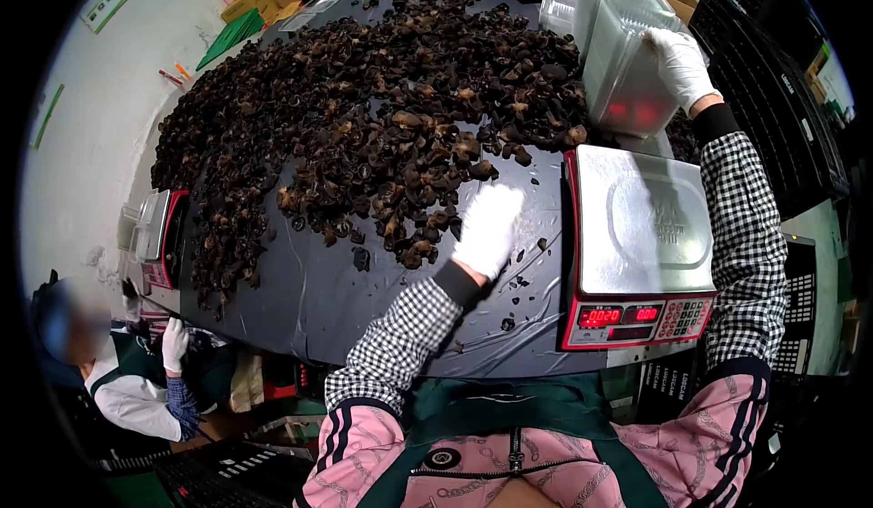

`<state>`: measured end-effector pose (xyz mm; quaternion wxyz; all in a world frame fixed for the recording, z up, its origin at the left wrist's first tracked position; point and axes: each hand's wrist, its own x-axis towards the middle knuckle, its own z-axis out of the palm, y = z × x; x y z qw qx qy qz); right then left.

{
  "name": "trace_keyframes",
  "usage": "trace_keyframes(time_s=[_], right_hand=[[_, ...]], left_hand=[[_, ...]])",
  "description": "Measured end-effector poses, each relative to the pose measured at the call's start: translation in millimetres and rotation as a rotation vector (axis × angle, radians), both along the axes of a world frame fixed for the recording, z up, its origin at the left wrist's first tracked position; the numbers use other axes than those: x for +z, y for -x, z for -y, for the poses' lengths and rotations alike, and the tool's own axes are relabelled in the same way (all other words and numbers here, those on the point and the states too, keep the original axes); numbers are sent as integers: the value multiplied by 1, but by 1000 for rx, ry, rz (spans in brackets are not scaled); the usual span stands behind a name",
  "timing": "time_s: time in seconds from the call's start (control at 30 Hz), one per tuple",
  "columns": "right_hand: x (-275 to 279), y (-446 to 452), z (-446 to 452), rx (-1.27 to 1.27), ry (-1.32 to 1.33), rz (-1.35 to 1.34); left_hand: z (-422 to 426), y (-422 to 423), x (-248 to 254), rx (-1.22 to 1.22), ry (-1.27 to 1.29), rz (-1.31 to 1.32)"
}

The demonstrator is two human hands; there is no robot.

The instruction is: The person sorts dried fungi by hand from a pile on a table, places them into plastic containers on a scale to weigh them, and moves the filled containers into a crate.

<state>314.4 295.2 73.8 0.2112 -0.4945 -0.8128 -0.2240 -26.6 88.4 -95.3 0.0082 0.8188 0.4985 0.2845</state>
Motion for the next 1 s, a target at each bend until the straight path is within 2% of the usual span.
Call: trace_keyframes(time_s=[0.1,0.2,0.3,0.37,0.43,0.47,0.5,0.57,0.67,0.8,0.9,1.0], right_hand=[[0,2,5,-28,-33,57],[-2,-2,1,15,-60,16],[0,-6,1,31,-93,-56],[17,-8,6,0,-198,16],[26,-1,10,110,-390,-90],[30,4,22,126,-390,-130],[38,22,48,173,-508,-151],[44,46,105,203,-416,-195],[28,67,193,211,-168,-204],[-32,67,282,132,-10,-139],[-78,55,321,79,105,-163],[-96,59,341,-7,152,-121]], left_hand=[[-44,11,3,172,-67,-129],[-65,14,-23,233,57,-297],[-63,20,-25,89,50,-310],[-74,23,-15,223,40,-271],[-88,31,-9,295,-40,-254],[-97,37,-10,292,-37,-316],[-104,38,-18,288,-6,-297],[-113,37,-34,331,81,-302],[-100,37,-29,274,121,-306],[-71,48,-35,171,44,-206],[-64,59,-39,154,-36,-49],[-32,30,19,41,-30,359]])
